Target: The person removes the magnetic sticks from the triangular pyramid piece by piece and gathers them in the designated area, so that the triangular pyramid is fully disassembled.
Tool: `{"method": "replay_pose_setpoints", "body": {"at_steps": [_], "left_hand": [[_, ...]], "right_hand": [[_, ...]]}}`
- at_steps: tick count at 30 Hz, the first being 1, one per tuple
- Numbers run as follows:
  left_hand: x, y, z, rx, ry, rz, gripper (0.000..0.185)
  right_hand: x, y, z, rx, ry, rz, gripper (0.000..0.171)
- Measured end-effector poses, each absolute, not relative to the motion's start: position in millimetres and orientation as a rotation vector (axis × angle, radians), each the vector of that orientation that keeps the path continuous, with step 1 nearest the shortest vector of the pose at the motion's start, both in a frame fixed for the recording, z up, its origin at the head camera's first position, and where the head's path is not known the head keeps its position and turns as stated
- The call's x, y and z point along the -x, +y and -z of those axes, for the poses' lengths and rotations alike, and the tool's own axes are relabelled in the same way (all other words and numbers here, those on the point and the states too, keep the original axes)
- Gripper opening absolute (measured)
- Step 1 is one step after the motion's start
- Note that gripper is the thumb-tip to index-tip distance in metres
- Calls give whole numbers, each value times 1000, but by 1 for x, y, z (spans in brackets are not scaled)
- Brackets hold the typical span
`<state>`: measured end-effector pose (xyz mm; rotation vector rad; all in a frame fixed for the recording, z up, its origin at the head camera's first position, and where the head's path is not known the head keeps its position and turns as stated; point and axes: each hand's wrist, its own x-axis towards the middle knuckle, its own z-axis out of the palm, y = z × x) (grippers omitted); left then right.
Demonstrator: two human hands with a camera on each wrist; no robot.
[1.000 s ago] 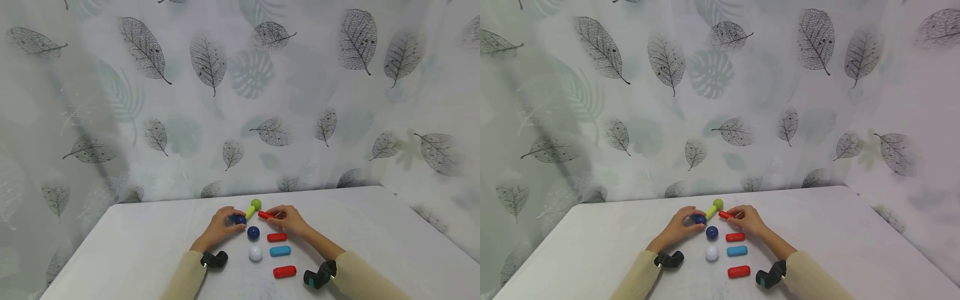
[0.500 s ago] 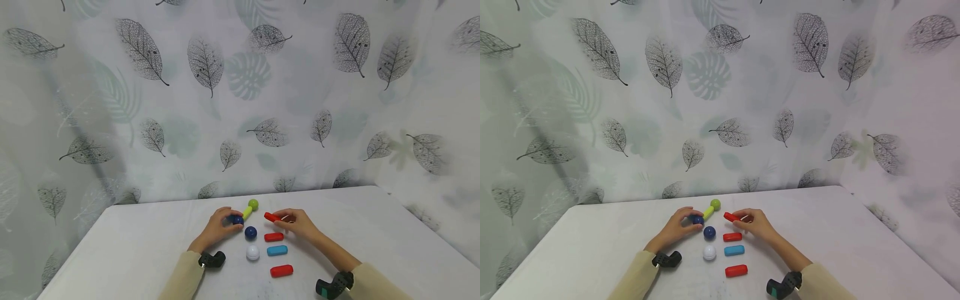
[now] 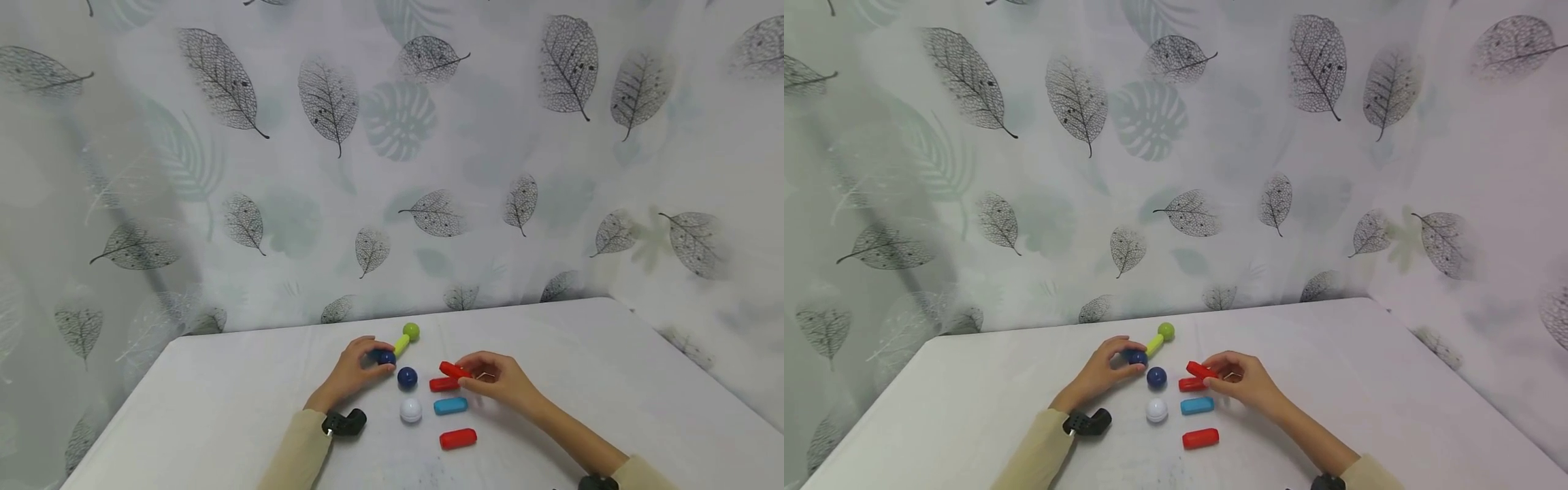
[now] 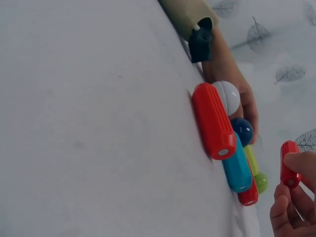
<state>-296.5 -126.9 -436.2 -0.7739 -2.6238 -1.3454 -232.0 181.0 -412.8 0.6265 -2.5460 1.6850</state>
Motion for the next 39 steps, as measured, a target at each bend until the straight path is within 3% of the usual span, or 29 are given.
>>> {"method": "replay_pose_setpoints", "body": {"at_steps": [6,21,29,39], "left_hand": [[297,-127,438,761,-2628,1346,33],[297,-127,439,770,-2632,1343,33],[296,-126,437,768,-2605,1369,32],[297,-126,438,745,-2617,1375,32]], "right_hand": [[217,184,411,-712,-2570,-1709,27],[194,197,414,-1281,-2539,-1918,20],[181,199,416,-1400,-2618,-2005,19],[181,195,419,-1540,-2615,-1789,17]]}}
